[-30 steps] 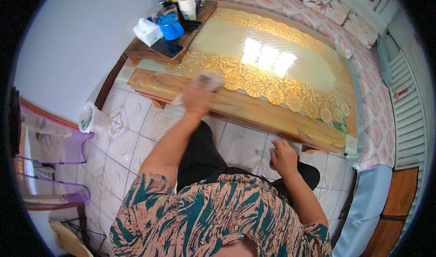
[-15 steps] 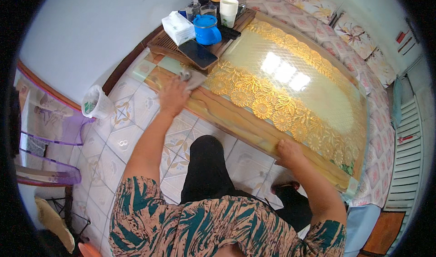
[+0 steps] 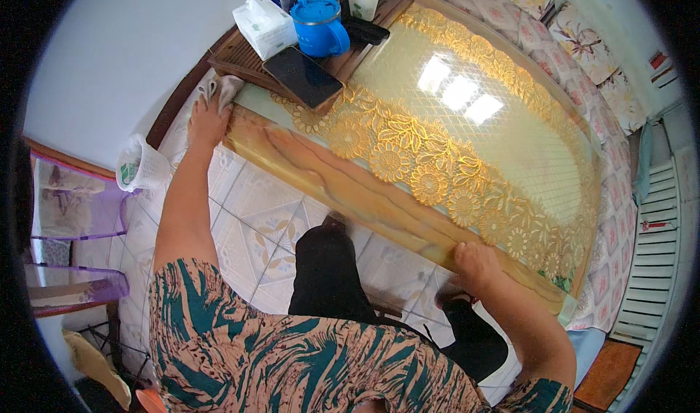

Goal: The person wipes a glass tabletop with a cloth, cleaning the patterned center and the wooden frame, and then folds the cloth on the table surface.

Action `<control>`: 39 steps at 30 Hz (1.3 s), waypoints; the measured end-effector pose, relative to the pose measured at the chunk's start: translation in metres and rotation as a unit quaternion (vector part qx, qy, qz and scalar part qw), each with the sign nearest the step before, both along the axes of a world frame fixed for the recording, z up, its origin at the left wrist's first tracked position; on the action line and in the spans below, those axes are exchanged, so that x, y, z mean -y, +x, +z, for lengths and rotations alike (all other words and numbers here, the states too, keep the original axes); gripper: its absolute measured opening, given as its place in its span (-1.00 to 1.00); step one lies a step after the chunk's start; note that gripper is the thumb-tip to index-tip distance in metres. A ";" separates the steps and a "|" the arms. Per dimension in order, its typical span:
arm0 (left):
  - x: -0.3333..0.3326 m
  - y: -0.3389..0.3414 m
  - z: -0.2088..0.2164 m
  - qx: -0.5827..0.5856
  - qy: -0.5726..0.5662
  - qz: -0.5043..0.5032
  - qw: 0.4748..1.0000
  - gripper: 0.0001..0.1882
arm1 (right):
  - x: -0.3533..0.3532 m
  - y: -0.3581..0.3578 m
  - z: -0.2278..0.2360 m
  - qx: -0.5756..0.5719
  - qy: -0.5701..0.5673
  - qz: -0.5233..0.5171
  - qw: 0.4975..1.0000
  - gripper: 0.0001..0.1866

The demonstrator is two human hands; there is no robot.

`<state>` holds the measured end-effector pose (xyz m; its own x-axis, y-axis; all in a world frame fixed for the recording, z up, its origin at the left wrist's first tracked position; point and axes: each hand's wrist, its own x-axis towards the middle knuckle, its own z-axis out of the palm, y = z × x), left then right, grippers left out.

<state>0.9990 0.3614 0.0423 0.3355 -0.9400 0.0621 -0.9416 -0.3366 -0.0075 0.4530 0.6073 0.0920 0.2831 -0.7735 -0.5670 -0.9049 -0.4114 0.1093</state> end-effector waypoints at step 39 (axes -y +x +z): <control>-0.113 -0.170 -0.134 -0.887 -0.250 0.184 0.343 -0.42 | -0.010 0.009 -0.008 -0.040 -0.053 -0.031 0.997 -0.49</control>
<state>0.8286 0.4746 -0.0921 0.3524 -0.8341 -0.4244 0.7906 0.0225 0.6120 0.4618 0.6175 0.0839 0.1904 -0.8448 -0.5000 -0.9146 -0.3378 0.2224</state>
